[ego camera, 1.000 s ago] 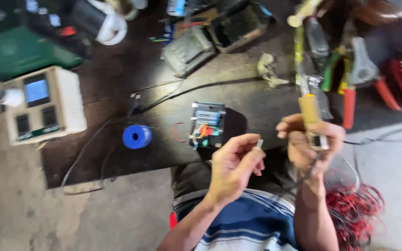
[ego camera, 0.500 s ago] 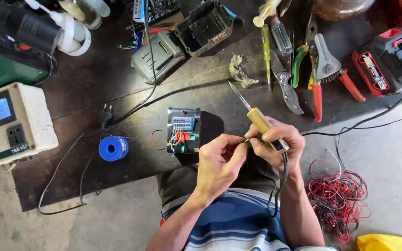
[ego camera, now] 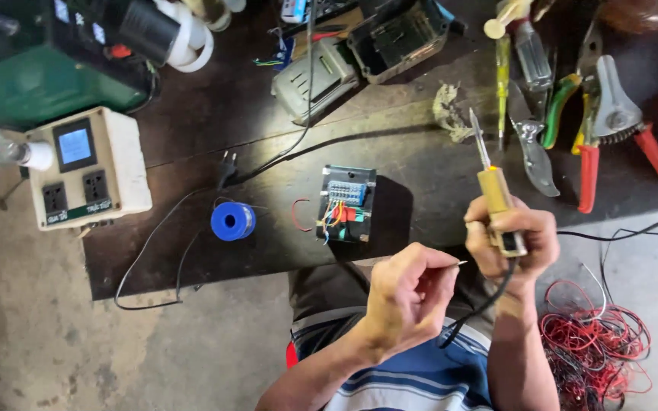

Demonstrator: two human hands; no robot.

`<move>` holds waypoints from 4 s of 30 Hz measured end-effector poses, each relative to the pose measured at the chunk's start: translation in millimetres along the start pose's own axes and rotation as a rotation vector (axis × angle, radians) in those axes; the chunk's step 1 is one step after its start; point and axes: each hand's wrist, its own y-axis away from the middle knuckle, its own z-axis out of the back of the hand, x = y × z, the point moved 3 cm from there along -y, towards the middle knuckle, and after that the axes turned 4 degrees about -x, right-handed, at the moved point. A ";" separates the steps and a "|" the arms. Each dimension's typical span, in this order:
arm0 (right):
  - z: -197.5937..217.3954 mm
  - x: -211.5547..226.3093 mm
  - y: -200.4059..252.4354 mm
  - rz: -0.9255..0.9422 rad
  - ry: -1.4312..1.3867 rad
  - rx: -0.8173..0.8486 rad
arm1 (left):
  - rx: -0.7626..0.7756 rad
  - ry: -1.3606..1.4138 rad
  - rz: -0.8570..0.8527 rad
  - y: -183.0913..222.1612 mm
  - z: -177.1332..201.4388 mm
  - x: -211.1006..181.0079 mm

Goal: Soldering wires to a terminal block and using a screwdriver to secure connections on an electronic component.

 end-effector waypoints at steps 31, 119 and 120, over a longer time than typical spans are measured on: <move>-25.5 71.8 28.7 0.032 -0.292 0.250 | 0.210 0.229 0.397 28.9 42.7 24.2; -19.4 48.4 33.4 -0.181 -0.122 -0.044 | -0.450 -0.770 -0.516 -40.6 79.7 16.0; -25.0 49.8 29.3 -0.182 -0.121 -0.044 | -0.449 -0.769 -0.515 -41.0 79.6 15.6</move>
